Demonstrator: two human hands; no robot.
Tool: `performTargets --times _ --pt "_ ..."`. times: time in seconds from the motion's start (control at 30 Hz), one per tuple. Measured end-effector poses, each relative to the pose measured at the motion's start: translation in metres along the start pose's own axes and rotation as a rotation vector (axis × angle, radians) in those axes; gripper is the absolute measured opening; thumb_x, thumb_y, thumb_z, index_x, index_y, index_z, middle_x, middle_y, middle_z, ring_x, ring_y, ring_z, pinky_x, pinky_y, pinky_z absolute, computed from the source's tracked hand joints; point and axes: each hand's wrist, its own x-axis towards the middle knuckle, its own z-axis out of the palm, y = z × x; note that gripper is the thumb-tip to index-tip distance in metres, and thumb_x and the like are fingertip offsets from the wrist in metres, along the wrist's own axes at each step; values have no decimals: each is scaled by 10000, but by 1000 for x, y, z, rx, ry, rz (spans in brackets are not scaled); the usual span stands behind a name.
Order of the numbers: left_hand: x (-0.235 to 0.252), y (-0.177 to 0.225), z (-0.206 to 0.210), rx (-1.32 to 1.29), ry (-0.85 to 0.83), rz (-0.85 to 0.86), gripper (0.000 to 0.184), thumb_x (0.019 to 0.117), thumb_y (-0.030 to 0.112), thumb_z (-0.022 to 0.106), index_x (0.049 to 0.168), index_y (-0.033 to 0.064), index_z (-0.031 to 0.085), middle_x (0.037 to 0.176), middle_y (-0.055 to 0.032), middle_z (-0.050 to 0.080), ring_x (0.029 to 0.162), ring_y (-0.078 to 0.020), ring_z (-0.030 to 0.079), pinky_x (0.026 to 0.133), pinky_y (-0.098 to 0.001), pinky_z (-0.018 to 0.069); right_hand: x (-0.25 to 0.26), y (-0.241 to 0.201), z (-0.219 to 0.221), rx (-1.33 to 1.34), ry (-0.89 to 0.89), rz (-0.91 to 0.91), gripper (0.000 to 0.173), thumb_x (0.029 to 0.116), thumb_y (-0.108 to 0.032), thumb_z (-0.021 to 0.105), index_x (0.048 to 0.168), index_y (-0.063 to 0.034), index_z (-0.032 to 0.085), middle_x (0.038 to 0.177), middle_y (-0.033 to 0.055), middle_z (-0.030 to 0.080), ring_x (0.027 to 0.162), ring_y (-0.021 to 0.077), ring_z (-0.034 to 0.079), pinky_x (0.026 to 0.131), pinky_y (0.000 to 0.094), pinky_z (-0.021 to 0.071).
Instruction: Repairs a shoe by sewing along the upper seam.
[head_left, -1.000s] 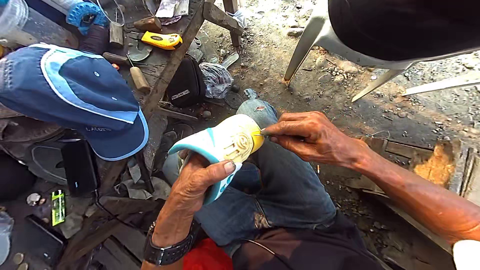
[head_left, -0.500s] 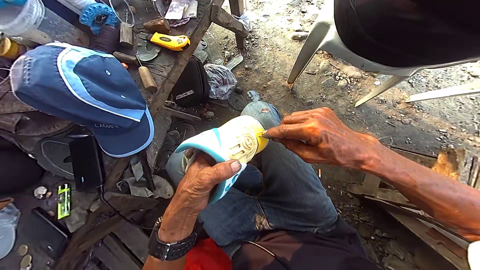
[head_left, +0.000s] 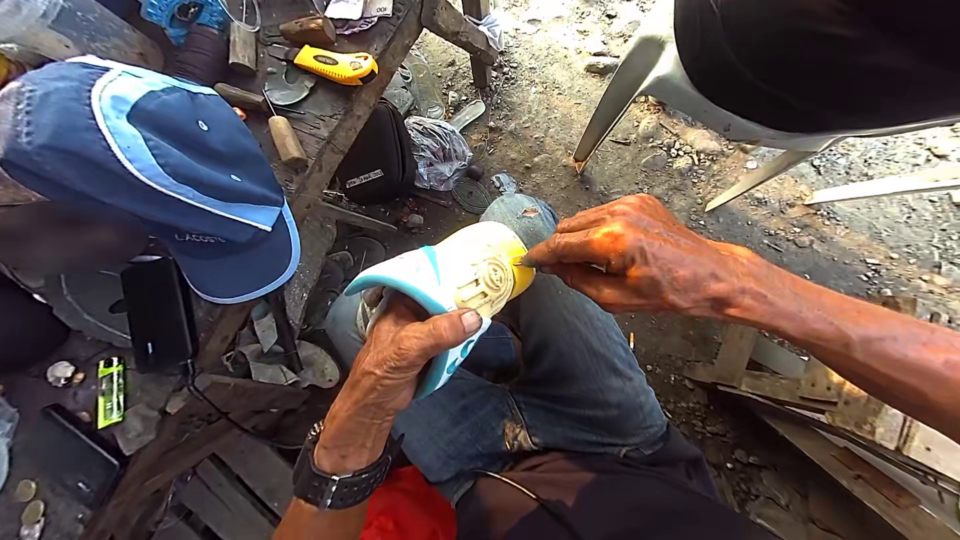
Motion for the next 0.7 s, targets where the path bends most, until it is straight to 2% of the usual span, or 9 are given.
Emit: performTargets --times 0.23,0.4,0.6,0.7 --pt "1 -4 5 1 24 31 413 720 126 852 1086 93 663 958 -31 757 903 -110 737 833 -283 619 7 -10 -6 -93 -57 25 219 936 -218 572 983 -196 785 730 -45 648 626 104 606 515 320 429" --pt "3 -6 7 -10 43 32 421 712 110 843 1086 80 653 952 -39 754 896 -113 737 823 -280 620 14 -16 -8 -169 -112 43 202 915 -208 580 965 -191 775 719 -27 644 620 150 617 499 356 420" --pt "5 -8 8 -22 27 51 383 718 98 836 1064 90 674 941 -36 755 884 -105 735 817 -269 618 29 -26 -7 -251 -174 58 89 880 -189 638 837 -155 707 659 -8 590 584 180 598 476 372 403" --pt "6 -8 7 -26 18 44 350 722 84 819 1046 91 688 932 -39 756 874 -107 735 811 -274 618 33 -30 -2 -286 -160 42 67 870 -173 653 820 -139 682 640 4 562 565 191 582 470 371 399"
